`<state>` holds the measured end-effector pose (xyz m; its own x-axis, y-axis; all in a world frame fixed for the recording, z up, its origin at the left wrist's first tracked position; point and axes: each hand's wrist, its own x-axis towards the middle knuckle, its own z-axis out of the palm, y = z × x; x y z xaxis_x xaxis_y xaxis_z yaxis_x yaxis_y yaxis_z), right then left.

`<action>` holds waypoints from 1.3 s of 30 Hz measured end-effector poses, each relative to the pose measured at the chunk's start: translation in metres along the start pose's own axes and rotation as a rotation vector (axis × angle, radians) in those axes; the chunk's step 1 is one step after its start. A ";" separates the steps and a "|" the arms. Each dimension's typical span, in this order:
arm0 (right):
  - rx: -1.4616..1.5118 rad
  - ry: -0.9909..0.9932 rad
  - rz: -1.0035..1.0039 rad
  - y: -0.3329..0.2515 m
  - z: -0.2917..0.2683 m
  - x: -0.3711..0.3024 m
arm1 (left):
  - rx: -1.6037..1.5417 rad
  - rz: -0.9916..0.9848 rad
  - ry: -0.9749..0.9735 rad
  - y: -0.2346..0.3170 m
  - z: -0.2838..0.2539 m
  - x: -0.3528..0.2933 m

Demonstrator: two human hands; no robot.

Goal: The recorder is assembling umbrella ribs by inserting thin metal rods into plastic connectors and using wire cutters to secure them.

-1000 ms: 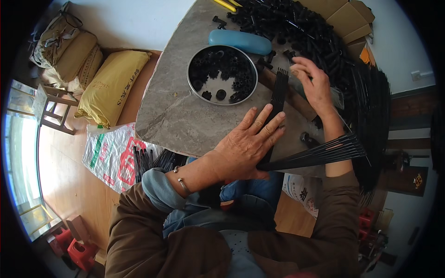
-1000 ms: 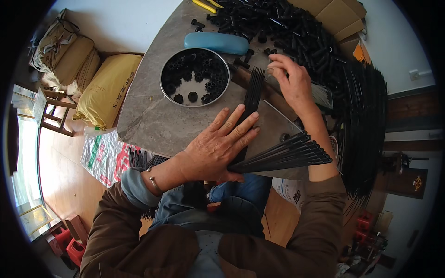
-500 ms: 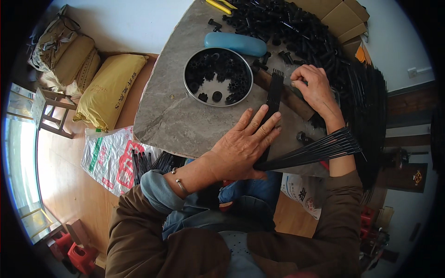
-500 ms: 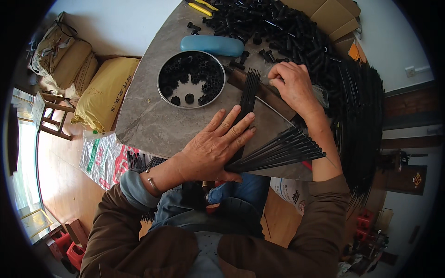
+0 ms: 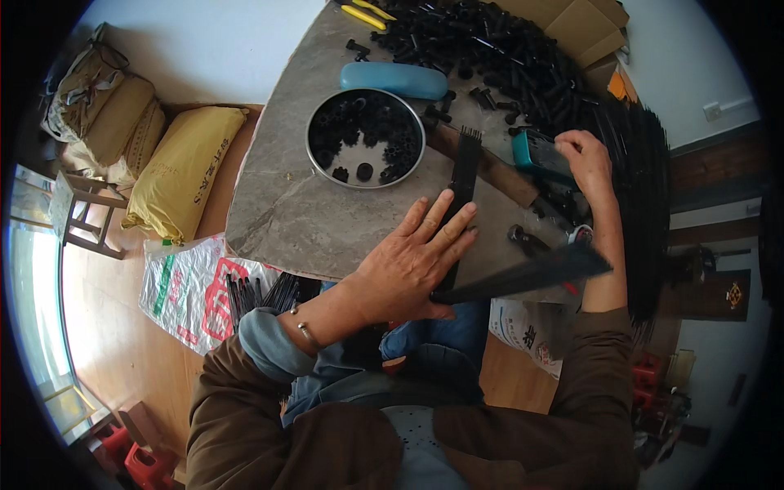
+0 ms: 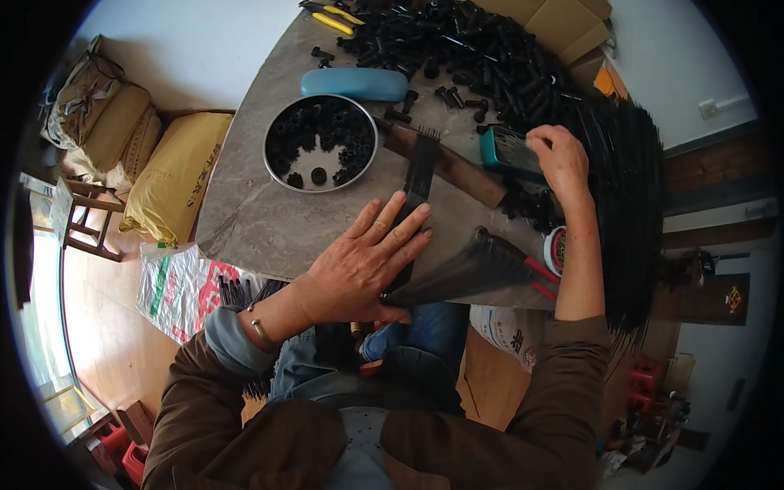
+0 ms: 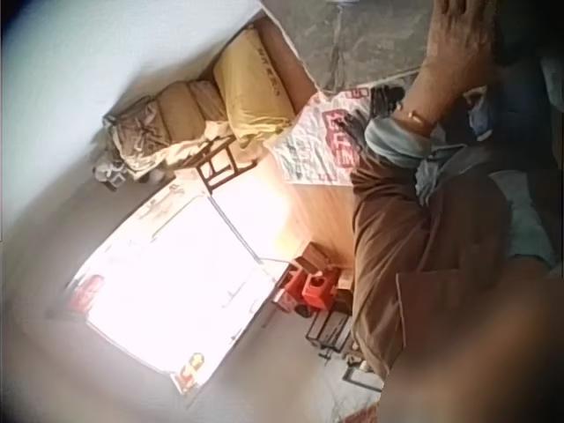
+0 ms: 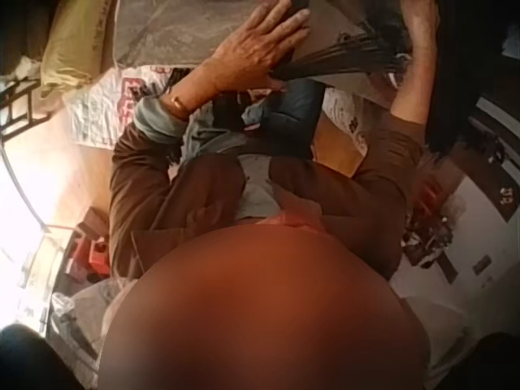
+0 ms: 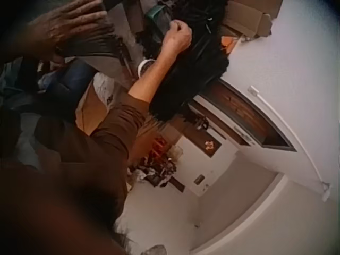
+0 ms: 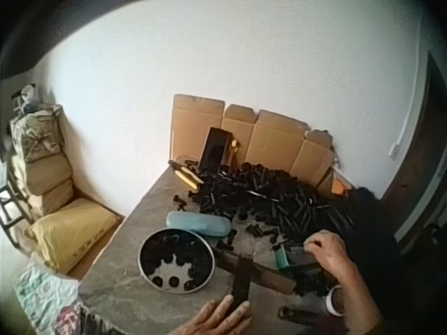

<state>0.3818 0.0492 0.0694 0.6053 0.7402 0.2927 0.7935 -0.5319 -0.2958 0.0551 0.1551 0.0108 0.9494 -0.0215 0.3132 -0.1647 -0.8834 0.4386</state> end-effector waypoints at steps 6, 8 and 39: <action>-0.139 -0.083 0.041 0.008 -0.004 -0.012 | 0.047 -0.004 -0.062 0.007 0.000 -0.003; -0.175 -0.067 0.000 0.008 -0.007 -0.012 | 0.020 -0.007 -0.054 0.008 0.000 -0.003; 0.047 -0.193 -0.344 -0.080 0.036 -0.021 | -0.014 -0.009 -0.045 0.005 0.001 -0.005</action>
<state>0.3035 0.0909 0.0540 0.2782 0.9378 0.2075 0.9413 -0.2233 -0.2532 0.0499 0.1502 0.0111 0.9618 -0.0350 0.2716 -0.1598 -0.8772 0.4528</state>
